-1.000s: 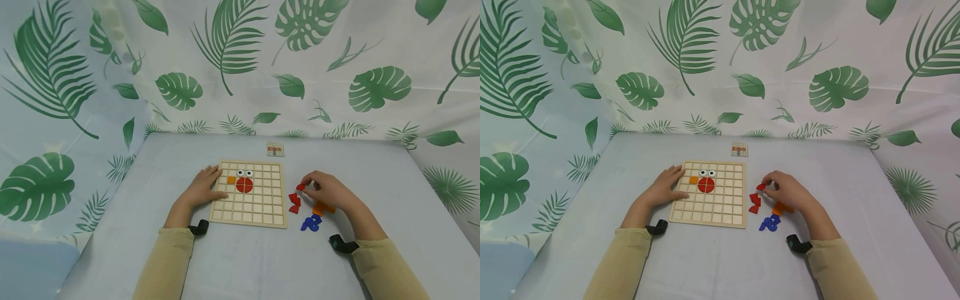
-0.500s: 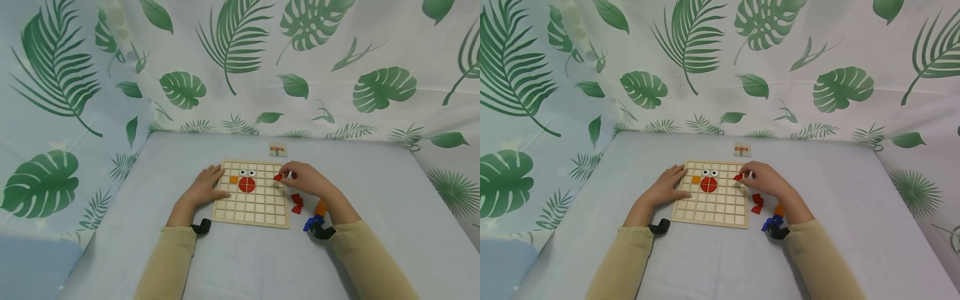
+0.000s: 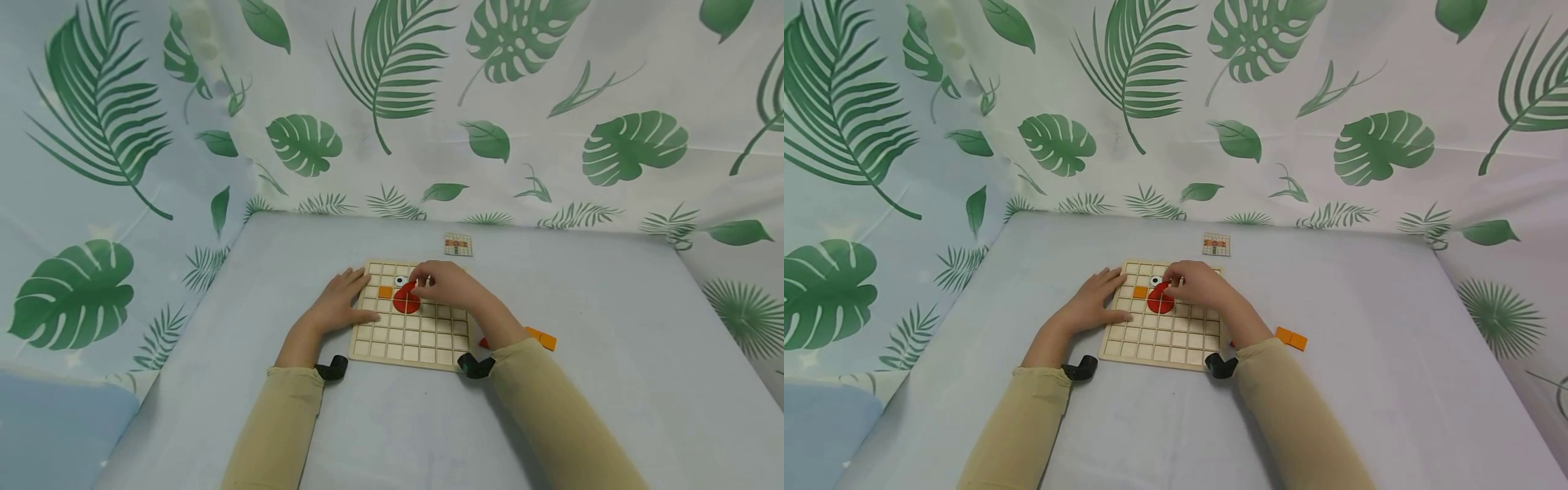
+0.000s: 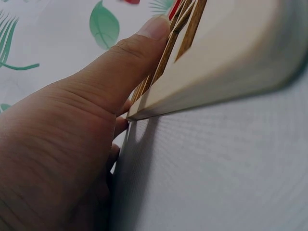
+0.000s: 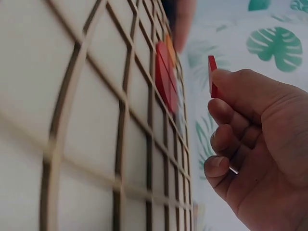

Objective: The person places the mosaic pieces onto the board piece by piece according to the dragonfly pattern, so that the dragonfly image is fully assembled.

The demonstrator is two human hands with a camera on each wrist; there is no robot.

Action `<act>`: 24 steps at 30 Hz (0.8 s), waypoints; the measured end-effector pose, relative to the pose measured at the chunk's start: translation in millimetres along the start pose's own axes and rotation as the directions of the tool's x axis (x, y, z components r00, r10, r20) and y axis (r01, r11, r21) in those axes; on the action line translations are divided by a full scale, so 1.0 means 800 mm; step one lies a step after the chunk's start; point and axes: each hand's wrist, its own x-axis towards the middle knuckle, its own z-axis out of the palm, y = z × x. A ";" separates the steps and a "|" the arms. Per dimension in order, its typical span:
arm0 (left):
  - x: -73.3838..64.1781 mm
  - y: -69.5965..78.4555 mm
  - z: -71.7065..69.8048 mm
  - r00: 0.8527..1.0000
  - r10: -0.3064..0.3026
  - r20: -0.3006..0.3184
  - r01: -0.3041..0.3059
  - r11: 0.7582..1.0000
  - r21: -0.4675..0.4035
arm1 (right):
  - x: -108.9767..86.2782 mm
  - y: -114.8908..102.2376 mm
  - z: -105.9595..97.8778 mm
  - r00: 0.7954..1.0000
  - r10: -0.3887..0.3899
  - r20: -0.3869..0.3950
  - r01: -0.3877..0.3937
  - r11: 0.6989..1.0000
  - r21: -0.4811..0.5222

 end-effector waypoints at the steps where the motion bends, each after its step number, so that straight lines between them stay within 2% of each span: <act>1: 0.000 -0.001 0.000 1.000 0.000 0.000 0.000 1.000 0.003 | 0.004 -0.004 0.003 1.000 -0.002 0.004 0.002 1.000 0.003; 13: 0.000 -0.001 -0.003 1.000 0.012 0.001 -0.012 1.000 0.001 | 0.045 -0.035 0.036 0.999 0.031 0.042 -0.029 0.999 -0.046; 24: -0.001 -0.001 -0.003 1.000 0.022 -0.007 -0.022 1.000 -0.007 | 0.061 -0.048 0.054 0.998 0.051 0.027 -0.049 0.994 -0.093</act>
